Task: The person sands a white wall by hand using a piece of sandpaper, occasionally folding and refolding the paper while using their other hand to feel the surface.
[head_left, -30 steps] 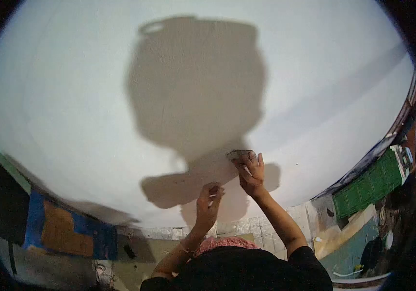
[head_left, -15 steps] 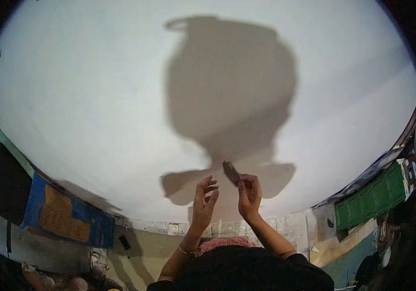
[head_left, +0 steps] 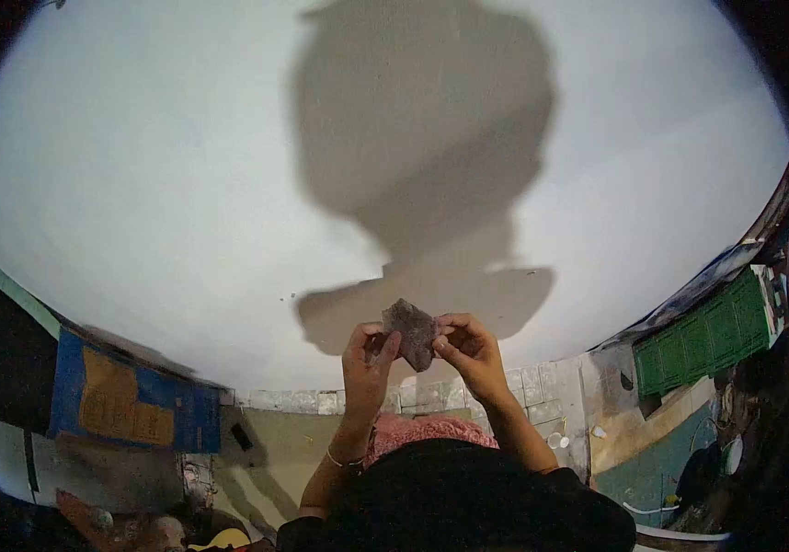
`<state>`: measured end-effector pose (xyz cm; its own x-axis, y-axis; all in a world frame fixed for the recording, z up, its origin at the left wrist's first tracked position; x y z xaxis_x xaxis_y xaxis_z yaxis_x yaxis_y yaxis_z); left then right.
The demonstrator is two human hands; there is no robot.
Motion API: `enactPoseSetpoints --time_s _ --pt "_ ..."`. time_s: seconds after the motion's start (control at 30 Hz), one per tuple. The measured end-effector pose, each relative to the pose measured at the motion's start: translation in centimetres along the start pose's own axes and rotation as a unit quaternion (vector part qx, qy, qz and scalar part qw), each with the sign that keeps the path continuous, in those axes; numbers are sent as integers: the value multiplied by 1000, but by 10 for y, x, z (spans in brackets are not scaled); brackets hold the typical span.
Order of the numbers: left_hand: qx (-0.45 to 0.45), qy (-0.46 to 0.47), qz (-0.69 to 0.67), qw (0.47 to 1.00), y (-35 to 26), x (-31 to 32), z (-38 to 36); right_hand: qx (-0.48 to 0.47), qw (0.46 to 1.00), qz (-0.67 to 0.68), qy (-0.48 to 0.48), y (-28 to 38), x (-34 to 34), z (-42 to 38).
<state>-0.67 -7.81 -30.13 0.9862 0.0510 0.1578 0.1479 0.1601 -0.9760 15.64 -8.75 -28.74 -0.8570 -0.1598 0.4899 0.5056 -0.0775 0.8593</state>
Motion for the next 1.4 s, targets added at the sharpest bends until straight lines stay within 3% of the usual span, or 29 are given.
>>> enactPoseSetpoints --time_s 0.17,0.37,0.57,0.87,0.97,1.03,1.17,1.23,1.4 --pt "-33 -14 -15 999 -7 0 -12 47 998 24 30 5 4 -12" --pt "19 -12 49 999 -17 5 -17 66 993 78 50 -5 -5 -14" --pt "-5 4 79 997 -16 0 -21 64 997 -1 34 10 1 -20" --pt "-53 155 -124 979 -9 8 -27 104 994 -4 21 -2 -15 -21" --pt "-41 182 -31 982 -10 14 -33 77 995 26 62 6 -11 -21" --pt "10 149 64 987 -15 17 -33 60 995 -39 72 12 -9 -23" --pt "24 144 85 986 -5 21 -33 68 992 -63 86 2 -14 -24" --pt "73 125 66 987 -10 20 -33 22 992 -69 103 3 -15 -23" --pt "101 105 33 989 -19 23 -35 -17 986 -133 103 12 -12 -20"
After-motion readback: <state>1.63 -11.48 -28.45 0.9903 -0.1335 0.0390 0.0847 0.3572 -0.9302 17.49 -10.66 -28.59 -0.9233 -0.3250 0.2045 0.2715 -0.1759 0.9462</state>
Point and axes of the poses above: each hand's wrist, its own z-axis towards the middle knuckle, its own x-axis out of the palm, y = z × x, the point moved 8 cm from there along z, towards the middle knuckle, and after that the axes turned 8 degrees about z, right-handed, at the moved point
